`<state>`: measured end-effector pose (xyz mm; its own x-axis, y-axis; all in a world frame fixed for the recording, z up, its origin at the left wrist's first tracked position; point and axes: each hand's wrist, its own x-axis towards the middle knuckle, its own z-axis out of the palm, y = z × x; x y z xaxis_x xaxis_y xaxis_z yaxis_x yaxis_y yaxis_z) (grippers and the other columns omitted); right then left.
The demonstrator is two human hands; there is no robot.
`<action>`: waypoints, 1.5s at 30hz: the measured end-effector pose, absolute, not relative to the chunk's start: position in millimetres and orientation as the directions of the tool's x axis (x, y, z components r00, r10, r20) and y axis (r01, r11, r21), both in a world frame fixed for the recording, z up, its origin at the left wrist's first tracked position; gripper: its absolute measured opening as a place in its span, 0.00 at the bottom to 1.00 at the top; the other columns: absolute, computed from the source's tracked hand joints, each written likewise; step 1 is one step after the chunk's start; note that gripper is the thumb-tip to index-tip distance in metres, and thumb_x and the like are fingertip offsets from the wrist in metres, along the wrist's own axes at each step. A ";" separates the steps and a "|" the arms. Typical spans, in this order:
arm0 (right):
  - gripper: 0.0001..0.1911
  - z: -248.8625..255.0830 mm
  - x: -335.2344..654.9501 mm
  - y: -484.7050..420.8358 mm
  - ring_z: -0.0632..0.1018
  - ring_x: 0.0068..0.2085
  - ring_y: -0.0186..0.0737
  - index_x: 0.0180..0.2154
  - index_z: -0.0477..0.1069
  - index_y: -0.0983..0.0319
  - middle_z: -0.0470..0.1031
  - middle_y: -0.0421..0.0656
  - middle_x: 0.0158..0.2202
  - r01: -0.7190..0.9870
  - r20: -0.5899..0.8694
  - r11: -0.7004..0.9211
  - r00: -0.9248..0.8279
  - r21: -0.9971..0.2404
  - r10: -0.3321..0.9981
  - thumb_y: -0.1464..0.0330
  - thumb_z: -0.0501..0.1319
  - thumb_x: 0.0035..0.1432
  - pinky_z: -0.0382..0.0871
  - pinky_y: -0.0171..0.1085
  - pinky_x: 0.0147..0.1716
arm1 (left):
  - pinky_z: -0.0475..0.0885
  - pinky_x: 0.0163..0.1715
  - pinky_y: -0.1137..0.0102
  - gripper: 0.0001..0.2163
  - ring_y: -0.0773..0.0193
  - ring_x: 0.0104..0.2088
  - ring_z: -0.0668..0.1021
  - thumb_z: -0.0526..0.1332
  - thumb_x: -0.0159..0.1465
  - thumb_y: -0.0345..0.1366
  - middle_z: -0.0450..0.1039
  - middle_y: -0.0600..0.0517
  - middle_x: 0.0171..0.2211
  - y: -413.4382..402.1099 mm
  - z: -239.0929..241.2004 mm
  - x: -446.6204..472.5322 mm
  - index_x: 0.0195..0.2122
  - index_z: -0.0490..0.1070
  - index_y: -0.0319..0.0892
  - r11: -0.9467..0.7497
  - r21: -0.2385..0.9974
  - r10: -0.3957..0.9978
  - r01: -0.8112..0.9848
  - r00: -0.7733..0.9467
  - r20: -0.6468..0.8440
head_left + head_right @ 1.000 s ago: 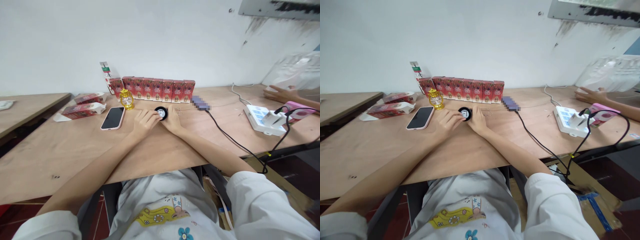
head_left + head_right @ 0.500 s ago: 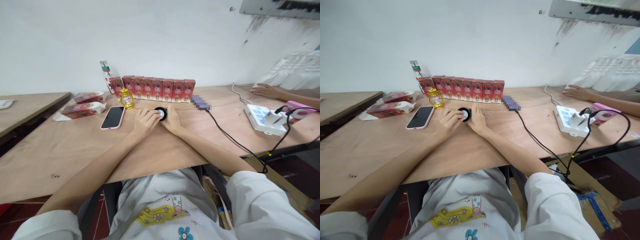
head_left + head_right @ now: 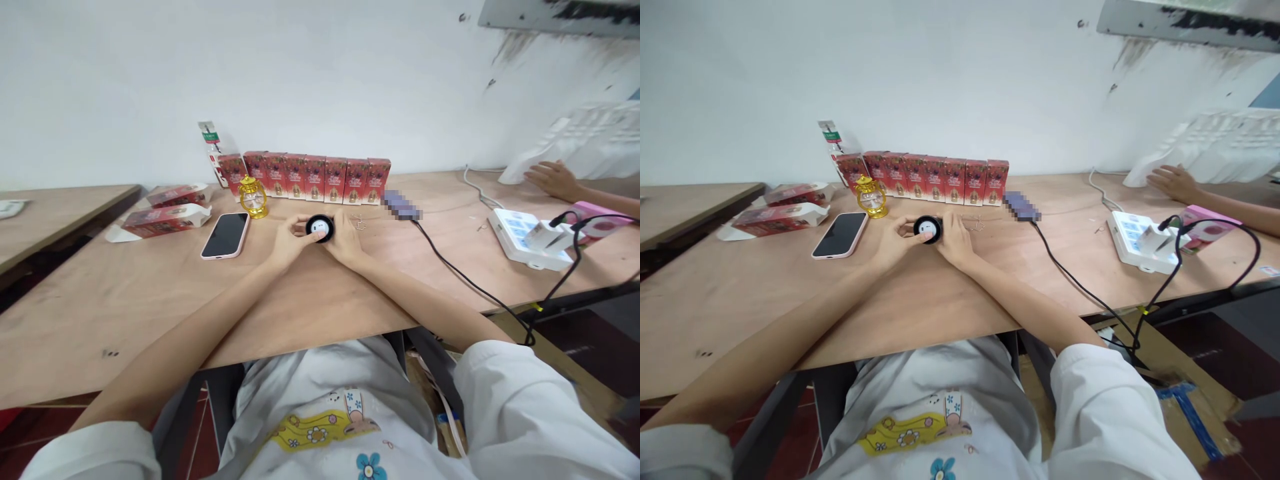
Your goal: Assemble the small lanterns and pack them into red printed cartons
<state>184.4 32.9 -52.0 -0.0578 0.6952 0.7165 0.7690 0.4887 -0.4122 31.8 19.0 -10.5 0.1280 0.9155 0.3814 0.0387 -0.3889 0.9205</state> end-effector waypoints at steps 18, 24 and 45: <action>0.18 -49.0 183.7 32.0 0.74 0.46 0.51 0.46 0.60 0.61 0.71 0.50 0.44 0.773 0.729 0.478 -0.029 -0.418 0.684 0.65 0.62 0.54 0.72 0.49 0.43 | 0.77 0.32 0.71 0.21 0.58 0.45 0.76 0.72 0.47 0.43 0.74 0.50 0.46 10.2 -13.2 37.0 0.42 0.73 0.45 -0.186 0.970 0.955 -0.158 0.204 0.216; 0.25 -54.1 181.0 36.6 0.75 0.50 0.49 0.55 0.55 0.60 0.70 0.51 0.51 0.625 0.749 0.634 -0.116 -0.455 0.652 0.66 0.59 0.57 0.73 0.51 0.48 | 0.78 0.45 0.60 0.22 0.53 0.56 0.71 0.68 0.54 0.41 0.69 0.51 0.55 5.2 -10.9 38.5 0.50 0.70 0.49 -0.031 0.944 0.955 -0.328 0.269 0.124; 0.17 -41.1 207.4 47.2 0.69 0.54 0.54 0.52 0.69 0.64 0.71 0.54 0.54 0.925 0.404 0.369 -0.307 -0.084 0.862 0.69 0.51 0.65 0.61 0.50 0.52 | 0.79 0.41 0.64 0.22 0.61 0.40 0.81 0.57 0.58 0.30 0.74 0.50 0.50 56.4 -19.0 -3.2 0.54 0.69 0.49 -0.030 0.925 0.999 -0.380 0.013 0.038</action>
<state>207.4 47.2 -41.1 -0.3072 0.8618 0.4037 0.9254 0.3694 -0.0844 -3.2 56.4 -19.0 0.0134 0.9992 0.0379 -0.3796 -0.0300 0.9247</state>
